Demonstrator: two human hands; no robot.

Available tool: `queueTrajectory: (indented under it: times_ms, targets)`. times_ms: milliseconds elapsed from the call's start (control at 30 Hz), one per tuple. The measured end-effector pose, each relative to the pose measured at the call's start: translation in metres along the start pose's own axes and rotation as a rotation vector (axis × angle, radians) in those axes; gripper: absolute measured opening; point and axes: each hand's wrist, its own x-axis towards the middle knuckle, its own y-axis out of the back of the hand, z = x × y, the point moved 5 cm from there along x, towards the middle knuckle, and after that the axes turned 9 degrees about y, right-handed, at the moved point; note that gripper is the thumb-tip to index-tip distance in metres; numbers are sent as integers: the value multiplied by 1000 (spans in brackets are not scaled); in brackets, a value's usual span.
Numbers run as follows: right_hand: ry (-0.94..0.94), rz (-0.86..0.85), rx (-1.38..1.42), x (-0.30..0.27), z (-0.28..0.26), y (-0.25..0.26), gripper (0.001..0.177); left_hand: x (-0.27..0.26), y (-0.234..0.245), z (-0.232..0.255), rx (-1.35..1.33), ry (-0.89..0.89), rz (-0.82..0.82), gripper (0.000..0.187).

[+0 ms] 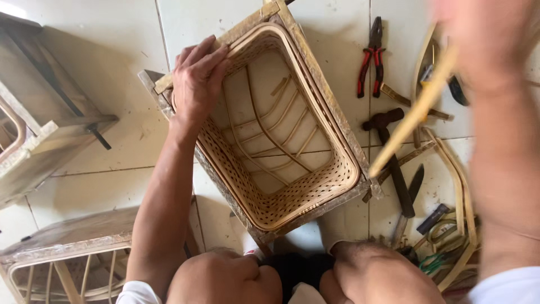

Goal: The person is assembling a rectangular woven basket by inserting curved bamboo strips into a wooden mold. They use a hammer to secure the strips and apply glue to the joints.

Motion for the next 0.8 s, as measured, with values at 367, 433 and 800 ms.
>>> queueTrajectory:
  times_ms: [367,433,800]
  targets:
    - [-66,-70,296,-13,-12,-173,34,8,2,-1,-23,-12,30,21]
    - [-66,-72,280,-18,-8,-176,34,6,3,-1,-22,-7,27,20]
    - [-388,-347,101,-25,-18,-194,40,12,-1,-7,-7,25,-48,32]
